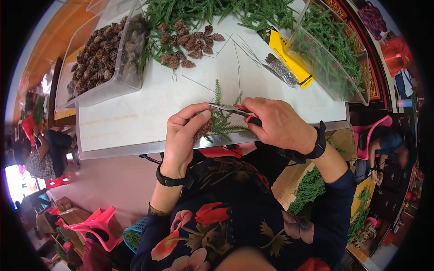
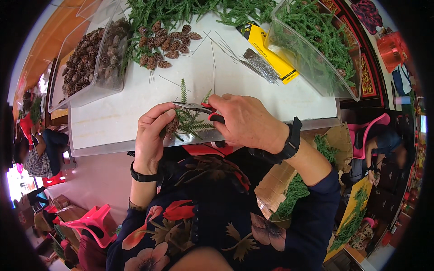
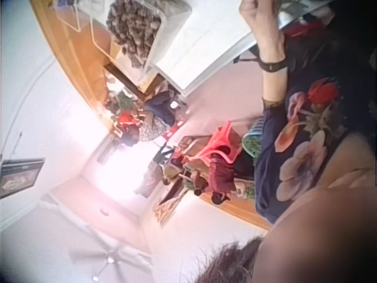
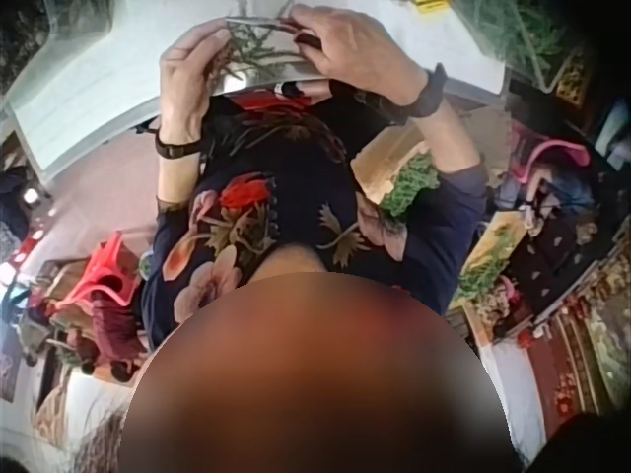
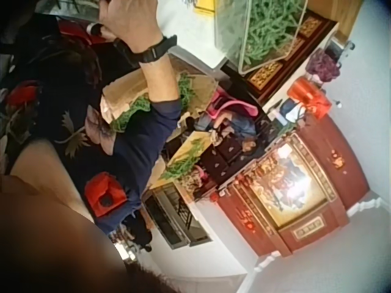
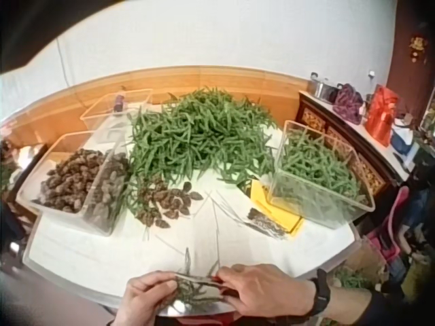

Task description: Wrapping wire around herb sprigs and small dried objects to create decorative bundles.

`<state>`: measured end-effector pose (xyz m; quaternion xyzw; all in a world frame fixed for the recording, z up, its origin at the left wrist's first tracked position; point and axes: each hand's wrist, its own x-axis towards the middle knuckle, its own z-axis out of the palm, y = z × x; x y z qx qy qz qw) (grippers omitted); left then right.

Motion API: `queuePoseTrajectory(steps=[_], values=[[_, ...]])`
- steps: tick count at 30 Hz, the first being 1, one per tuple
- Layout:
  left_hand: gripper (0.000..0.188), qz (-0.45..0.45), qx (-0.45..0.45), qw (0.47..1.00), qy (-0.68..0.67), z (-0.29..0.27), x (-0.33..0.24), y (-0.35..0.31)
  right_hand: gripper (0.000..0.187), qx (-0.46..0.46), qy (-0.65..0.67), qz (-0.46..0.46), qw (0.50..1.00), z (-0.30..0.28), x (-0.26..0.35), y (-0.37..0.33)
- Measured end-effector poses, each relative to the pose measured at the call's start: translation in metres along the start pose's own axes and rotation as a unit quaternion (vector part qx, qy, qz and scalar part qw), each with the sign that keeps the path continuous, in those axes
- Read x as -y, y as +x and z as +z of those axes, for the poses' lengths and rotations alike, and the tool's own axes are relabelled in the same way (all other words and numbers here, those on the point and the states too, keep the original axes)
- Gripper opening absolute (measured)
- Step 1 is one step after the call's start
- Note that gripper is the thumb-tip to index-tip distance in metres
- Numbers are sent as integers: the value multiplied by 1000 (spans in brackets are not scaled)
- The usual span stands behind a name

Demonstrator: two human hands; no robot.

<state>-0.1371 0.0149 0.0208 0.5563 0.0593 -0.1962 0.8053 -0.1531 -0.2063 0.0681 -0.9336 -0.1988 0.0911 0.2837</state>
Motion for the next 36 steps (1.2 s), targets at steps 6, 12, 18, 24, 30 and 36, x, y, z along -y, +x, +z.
queuePoseTrajectory(steps=[6,12,18,24,30,36], values=[[18,-6,4,1000,-6,-2,0,1,24,-5,-49,3,999,0,1,2],[19,-70,7,997,-19,2,-11,-1,18,-79,-249,-7,965,6,5,6],[18,-161,39,981,-97,0,-14,5,13,-187,-601,-39,776,6,20,13],[16,-88,3,993,-75,3,-6,3,15,-159,-507,-51,846,-16,28,9],[16,50,4,998,34,-2,0,1,22,92,59,132,985,-26,14,11],[11,52,2,998,29,6,-2,-2,26,223,271,184,918,-16,5,10]])
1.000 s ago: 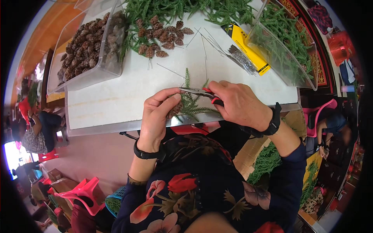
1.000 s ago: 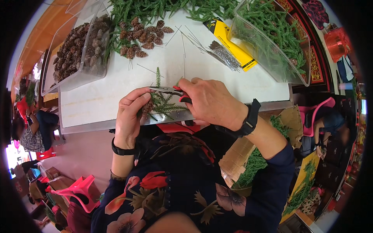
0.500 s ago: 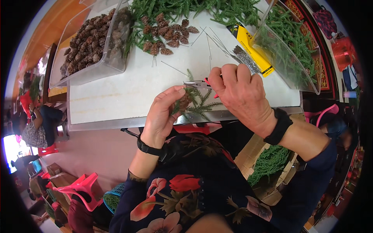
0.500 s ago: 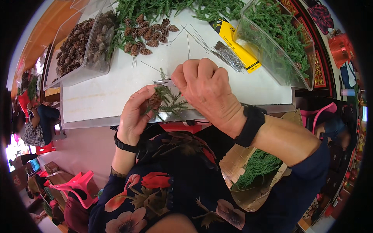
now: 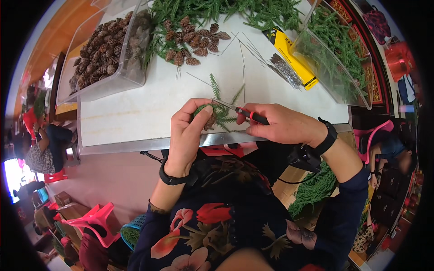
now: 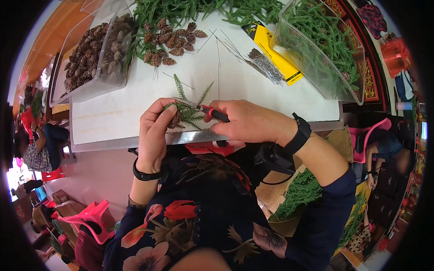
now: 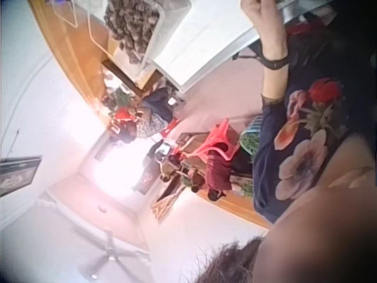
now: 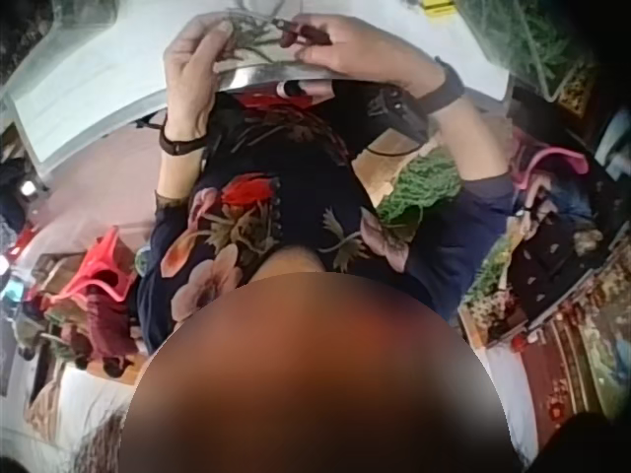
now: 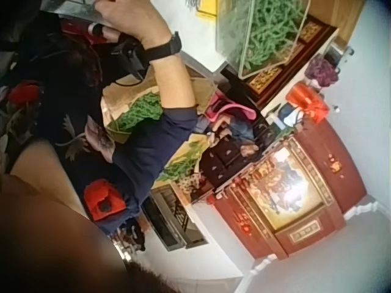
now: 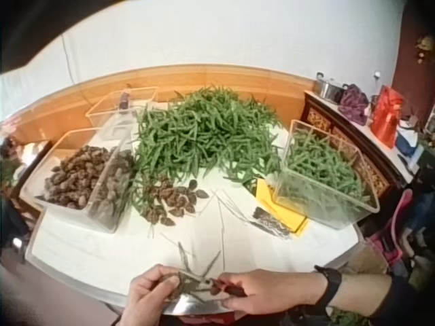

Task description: Wrapping wire around herb sprigs and small dried objects to create decorative bundles.

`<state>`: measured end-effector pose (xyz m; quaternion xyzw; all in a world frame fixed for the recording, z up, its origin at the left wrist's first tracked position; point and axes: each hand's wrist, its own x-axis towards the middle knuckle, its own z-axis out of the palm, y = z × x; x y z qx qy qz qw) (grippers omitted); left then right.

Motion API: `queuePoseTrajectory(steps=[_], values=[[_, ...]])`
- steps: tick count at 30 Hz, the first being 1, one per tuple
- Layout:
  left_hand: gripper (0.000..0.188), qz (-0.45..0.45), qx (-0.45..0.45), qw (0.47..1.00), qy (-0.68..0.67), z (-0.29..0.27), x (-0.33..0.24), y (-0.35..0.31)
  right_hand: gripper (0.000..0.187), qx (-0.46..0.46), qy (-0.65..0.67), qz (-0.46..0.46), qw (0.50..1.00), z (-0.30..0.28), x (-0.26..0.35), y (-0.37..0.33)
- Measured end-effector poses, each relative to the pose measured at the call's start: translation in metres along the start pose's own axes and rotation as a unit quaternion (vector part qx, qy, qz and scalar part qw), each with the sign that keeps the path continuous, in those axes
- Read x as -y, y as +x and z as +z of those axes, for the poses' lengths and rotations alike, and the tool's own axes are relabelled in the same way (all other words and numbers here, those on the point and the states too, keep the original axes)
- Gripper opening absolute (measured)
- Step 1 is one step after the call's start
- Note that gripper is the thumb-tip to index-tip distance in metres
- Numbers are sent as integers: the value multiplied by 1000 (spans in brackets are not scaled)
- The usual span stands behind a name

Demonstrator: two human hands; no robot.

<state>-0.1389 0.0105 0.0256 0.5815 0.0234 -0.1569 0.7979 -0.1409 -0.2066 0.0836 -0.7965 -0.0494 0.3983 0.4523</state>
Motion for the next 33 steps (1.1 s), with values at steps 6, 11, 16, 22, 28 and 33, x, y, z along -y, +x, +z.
queuePoseTrajectory(steps=[6,11,16,22,28,33], values=[[11,-32,37,999,-8,-3,-3,-1,28,31,28,-8,999,-4,-3,1],[11,-51,60,997,-15,-6,-3,0,28,58,9,10,998,-6,-1,-1],[12,-66,72,995,-13,-8,-1,1,27,41,-62,28,997,-5,1,-1],[12,-64,72,995,-22,-4,-4,1,26,67,5,10,998,-5,-5,-3],[11,-64,84,994,-11,-6,-5,1,26,87,-19,-1,996,-7,-2,-3],[11,-72,79,994,-15,-6,-5,2,26,59,-51,1,997,-4,-5,-2]])
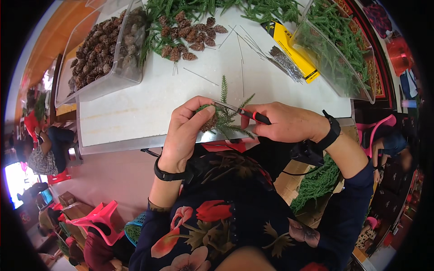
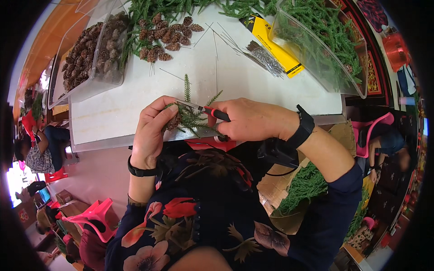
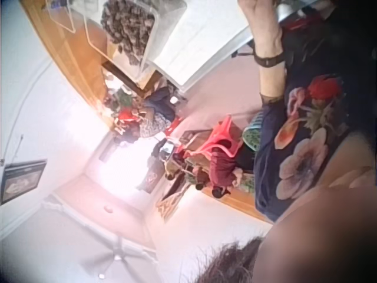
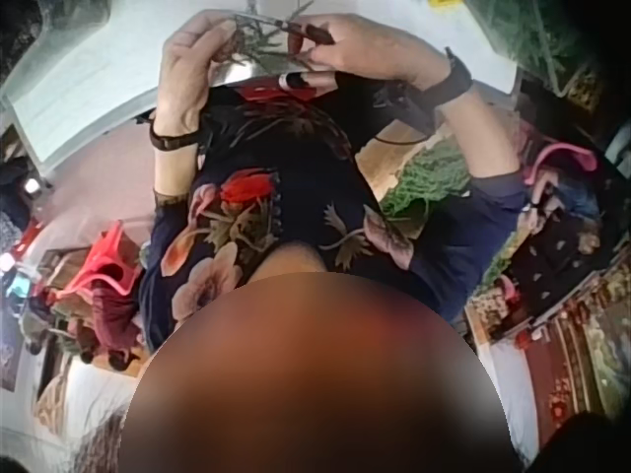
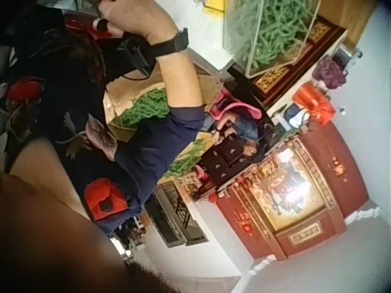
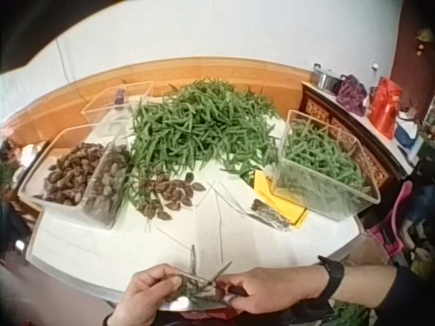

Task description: Wrapping wire around herb sprigs and small dried objects to create decorative bundles.

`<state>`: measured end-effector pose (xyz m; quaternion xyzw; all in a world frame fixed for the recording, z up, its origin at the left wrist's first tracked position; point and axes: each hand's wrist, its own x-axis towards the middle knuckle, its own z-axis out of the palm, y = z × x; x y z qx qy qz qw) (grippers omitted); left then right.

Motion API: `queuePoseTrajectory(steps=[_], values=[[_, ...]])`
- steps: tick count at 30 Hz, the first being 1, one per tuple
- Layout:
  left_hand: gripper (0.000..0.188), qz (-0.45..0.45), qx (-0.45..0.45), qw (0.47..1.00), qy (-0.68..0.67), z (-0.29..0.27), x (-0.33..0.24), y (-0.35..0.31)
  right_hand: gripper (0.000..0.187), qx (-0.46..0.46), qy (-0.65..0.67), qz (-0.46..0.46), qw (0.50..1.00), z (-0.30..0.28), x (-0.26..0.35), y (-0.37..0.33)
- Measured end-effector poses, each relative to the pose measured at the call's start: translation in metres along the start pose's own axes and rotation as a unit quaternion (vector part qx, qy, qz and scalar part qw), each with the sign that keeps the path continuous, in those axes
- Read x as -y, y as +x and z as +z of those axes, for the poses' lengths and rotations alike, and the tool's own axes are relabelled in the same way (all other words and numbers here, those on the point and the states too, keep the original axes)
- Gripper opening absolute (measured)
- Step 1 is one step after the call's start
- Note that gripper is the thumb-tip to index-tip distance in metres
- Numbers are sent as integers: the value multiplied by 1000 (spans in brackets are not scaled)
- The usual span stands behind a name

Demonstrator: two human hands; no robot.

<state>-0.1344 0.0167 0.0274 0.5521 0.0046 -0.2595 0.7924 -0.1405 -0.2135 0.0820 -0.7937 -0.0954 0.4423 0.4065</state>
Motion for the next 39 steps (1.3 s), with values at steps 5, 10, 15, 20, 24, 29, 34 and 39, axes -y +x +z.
queuePoseTrajectory(steps=[5,10,15,20,24,29,34,39], values=[[12,-5,-26,999,-18,5,-1,0,27,-10,7,-11,1000,1,-1,-1],[13,26,-34,999,-9,1,-3,2,34,-301,-274,-105,907,15,-12,-2],[14,5,-65,996,-54,6,-3,2,41,-386,-338,-113,851,22,-6,1],[13,-1,-74,994,-75,5,-4,3,44,-404,-397,-122,815,25,1,2],[11,0,-78,994,-80,10,-5,1,45,-424,-449,-119,777,28,1,6],[10,-18,-40,997,-68,0,-4,0,44,-447,-533,-102,711,30,4,5],[10,-52,-34,993,-96,2,-8,0,45,-448,-542,-103,703,29,9,1],[10,-73,-58,991,-95,3,-9,-2,45,-418,-482,-105,763,30,8,-1]])
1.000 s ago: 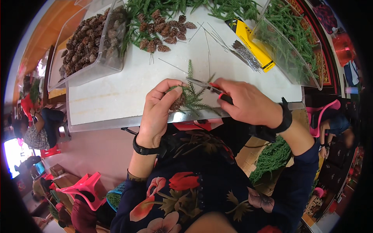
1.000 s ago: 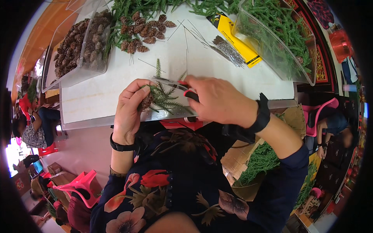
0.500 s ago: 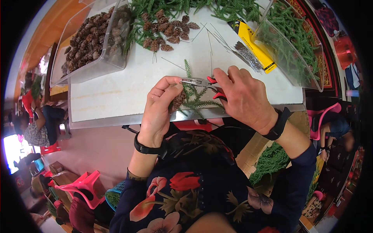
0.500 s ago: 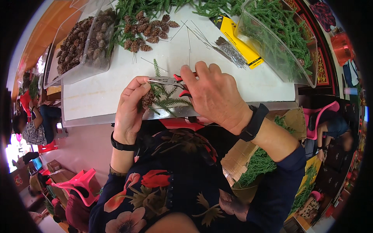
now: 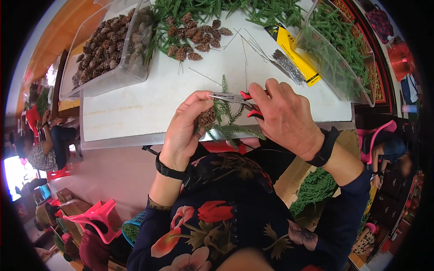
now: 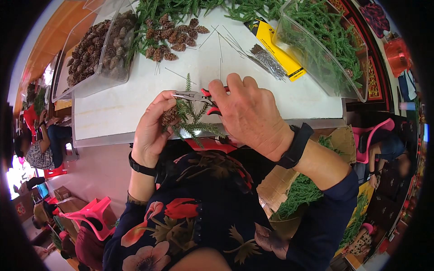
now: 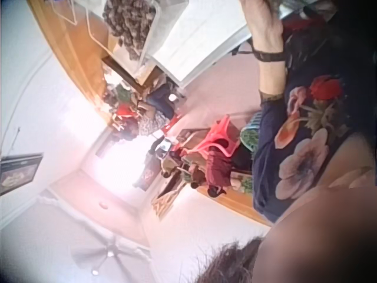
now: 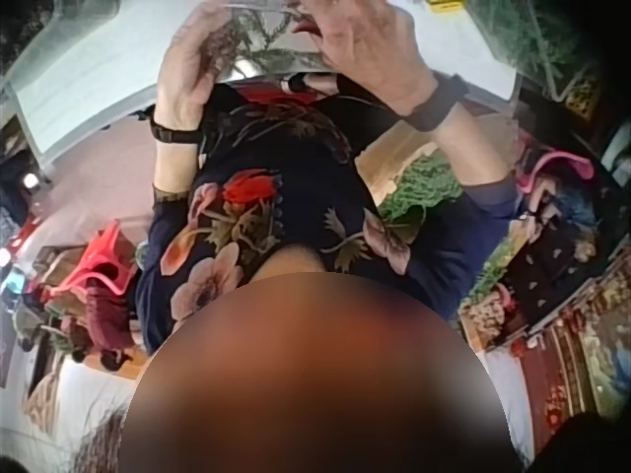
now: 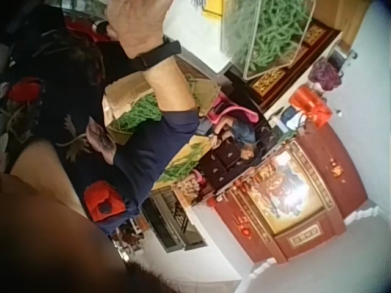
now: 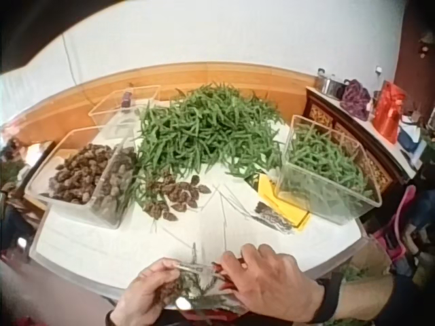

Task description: Wrapping wire around herb sprigs and small dried objects to create decorative bundles.

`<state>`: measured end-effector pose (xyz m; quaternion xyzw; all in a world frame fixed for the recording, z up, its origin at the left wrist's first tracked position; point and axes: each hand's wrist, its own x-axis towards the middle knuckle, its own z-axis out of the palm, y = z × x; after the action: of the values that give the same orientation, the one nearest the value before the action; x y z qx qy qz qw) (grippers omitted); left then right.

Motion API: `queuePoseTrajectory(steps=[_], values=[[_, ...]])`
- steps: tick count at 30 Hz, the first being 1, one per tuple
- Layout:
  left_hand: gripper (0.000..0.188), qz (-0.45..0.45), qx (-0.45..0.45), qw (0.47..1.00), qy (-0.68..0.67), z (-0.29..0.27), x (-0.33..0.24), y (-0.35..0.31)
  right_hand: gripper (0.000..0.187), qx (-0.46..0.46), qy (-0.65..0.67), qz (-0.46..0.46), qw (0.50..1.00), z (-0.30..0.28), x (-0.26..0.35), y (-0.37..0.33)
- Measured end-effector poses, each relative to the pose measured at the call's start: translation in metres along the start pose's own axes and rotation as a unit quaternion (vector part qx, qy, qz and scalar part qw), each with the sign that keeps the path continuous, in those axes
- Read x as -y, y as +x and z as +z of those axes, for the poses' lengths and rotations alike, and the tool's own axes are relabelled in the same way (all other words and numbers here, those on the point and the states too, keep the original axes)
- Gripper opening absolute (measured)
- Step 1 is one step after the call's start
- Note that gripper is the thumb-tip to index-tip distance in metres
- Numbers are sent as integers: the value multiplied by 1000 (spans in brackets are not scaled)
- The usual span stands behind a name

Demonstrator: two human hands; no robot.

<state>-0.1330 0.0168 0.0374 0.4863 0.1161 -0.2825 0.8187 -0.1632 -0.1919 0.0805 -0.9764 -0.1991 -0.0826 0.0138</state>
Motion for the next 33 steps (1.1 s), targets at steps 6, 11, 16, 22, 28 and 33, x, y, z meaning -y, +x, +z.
queuePoseTrajectory(steps=[6,11,16,22,28,33], values=[[10,8,12,1000,3,-5,2,4,45,46,116,15,992,2,0,1],[9,8,2,1000,7,-1,0,4,38,0,-30,5,1000,0,4,2],[11,-57,6,998,-30,6,-7,1,31,-50,-161,-25,985,-3,1,9],[13,-55,39,998,-3,12,-13,-5,24,-14,-137,-34,990,-4,-7,13],[19,-34,82,996,30,9,-8,8,19,-103,-324,-61,939,-3,-6,18],[18,-36,92,995,12,12,-6,12,15,-133,-415,-90,896,-13,-11,27]])
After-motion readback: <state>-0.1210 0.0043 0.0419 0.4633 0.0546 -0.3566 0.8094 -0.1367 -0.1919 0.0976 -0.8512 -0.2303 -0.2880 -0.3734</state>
